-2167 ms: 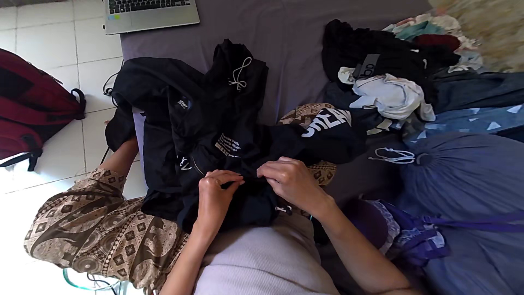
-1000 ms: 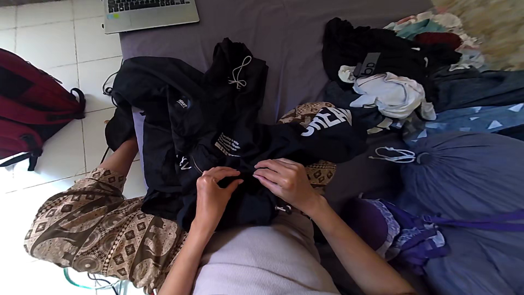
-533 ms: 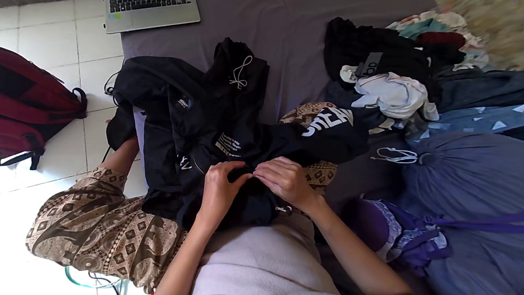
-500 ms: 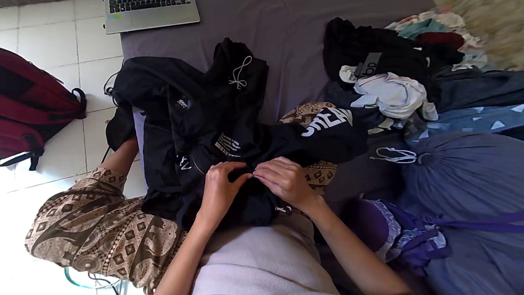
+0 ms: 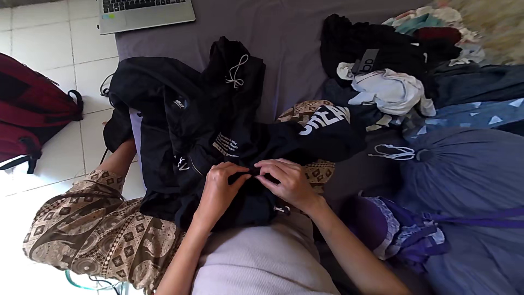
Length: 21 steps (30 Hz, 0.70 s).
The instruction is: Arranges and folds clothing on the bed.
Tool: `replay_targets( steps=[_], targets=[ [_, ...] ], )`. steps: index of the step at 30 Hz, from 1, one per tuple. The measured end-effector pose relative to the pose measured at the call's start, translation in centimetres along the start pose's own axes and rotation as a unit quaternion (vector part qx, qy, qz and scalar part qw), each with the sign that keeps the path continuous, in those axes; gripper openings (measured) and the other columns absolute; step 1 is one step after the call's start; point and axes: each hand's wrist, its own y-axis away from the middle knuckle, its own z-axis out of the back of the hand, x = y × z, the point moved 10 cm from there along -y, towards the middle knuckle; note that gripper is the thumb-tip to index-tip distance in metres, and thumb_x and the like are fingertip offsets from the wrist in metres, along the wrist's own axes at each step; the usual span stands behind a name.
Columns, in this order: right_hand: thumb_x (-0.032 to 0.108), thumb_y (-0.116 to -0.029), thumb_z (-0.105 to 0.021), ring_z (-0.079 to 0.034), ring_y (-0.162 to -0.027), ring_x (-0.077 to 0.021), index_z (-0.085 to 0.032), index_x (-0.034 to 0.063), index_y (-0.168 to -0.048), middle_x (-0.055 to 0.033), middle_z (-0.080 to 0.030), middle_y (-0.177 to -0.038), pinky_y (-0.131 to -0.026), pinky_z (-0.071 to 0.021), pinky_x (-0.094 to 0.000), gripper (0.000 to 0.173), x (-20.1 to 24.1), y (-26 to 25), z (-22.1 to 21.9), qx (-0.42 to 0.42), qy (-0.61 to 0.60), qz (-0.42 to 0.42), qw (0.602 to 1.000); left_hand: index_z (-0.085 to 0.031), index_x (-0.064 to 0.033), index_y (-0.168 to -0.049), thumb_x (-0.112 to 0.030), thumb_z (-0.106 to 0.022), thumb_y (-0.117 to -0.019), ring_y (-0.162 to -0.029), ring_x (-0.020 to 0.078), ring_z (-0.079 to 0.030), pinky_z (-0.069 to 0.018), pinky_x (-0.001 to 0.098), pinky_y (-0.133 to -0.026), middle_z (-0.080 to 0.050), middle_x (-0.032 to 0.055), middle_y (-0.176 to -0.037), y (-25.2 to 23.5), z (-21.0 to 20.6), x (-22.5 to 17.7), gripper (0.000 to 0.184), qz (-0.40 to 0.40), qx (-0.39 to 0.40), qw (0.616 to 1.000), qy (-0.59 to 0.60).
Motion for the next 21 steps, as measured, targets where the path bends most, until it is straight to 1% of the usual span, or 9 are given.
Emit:
replay_targets(
  steps=[4,7,10,12,16,21],
  targets=[
    [0.013,-0.0950,-0.065,-0.074,-0.090,-0.0210,-0.072,0.0044,-0.084,-0.0141,-0.077,-0.103,-0.082,-0.0574,-0.0275,0.016,0.02,-0.06,-0.11,0.004,0.002,0.010,1.000,-0.079,-0.0023,-0.098,-0.010,-0.069,-0.0917,-0.096,0.0252,-0.073,-0.0546,0.0441,-0.090,-0.077,0.0126,-0.097,-0.12,-0.33,0.03,0.015,-0.005,0.009,1.000,0.005],
    [0.016,-0.0958,-0.065,-0.074,-0.091,-0.0213,-0.076,0.0073,-0.087,-0.0128,-0.077,-0.105,-0.082,-0.0575,-0.0288,0.016,0.13,-0.05,-0.15,0.007,0.013,0.013,1.000,-0.079,-0.0016,-0.097,-0.009,-0.068,-0.0915,-0.094,0.0247,-0.073,-0.0553,0.0415,-0.089,-0.076,0.0130,-0.095,-0.14,-0.46,0.00,0.014,-0.011,0.009,1.000,0.006],
    [0.017,-0.0952,-0.066,-0.074,-0.091,-0.0223,-0.078,0.0085,-0.086,-0.0123,-0.078,-0.106,-0.082,-0.0573,-0.0306,0.017,0.11,-0.02,-0.19,0.003,0.022,0.013,1.000,-0.079,-0.0018,-0.096,-0.009,-0.069,-0.0902,-0.093,0.0238,-0.073,-0.0555,0.0394,-0.087,-0.076,0.0128,-0.094,-0.16,-0.29,-0.23,0.014,-0.022,-0.001,1.000,0.005],
    [0.016,-0.0958,-0.064,-0.074,-0.091,-0.0222,-0.077,0.0087,-0.085,-0.0115,-0.078,-0.105,-0.083,-0.0572,-0.0314,0.019,0.22,-0.09,-0.29,0.004,0.030,0.015,0.999,-0.079,-0.0021,-0.094,-0.008,-0.069,-0.0881,-0.091,0.0231,-0.074,-0.0557,0.0382,-0.086,-0.077,0.0123,-0.092,-0.12,-0.11,-0.38,0.013,-0.029,-0.014,0.999,0.001],
    [0.015,-0.0980,-0.061,-0.073,-0.092,-0.0218,-0.076,0.0085,-0.086,-0.0098,-0.077,-0.107,-0.084,-0.0556,-0.0327,0.021,0.58,-0.20,-0.47,0.017,0.034,0.025,0.999,-0.080,-0.0023,-0.092,-0.007,-0.071,-0.0850,-0.089,0.0234,-0.074,-0.0556,0.0381,-0.083,-0.077,0.0119,-0.091,0.09,0.19,-0.65,0.013,-0.044,-0.046,0.998,-0.013],
    [0.011,-0.0965,-0.062,-0.074,-0.088,-0.0186,-0.077,0.0068,-0.083,-0.0078,-0.079,-0.103,-0.084,-0.0554,-0.0301,0.020,0.67,-0.20,-0.35,0.007,0.006,0.036,0.999,-0.080,-0.0034,-0.092,-0.007,-0.071,-0.0855,-0.088,0.0242,-0.073,-0.0550,0.0393,-0.082,-0.077,0.0114,-0.091,0.17,0.21,-0.87,0.012,-0.060,-0.064,0.995,-0.042]
  ],
)
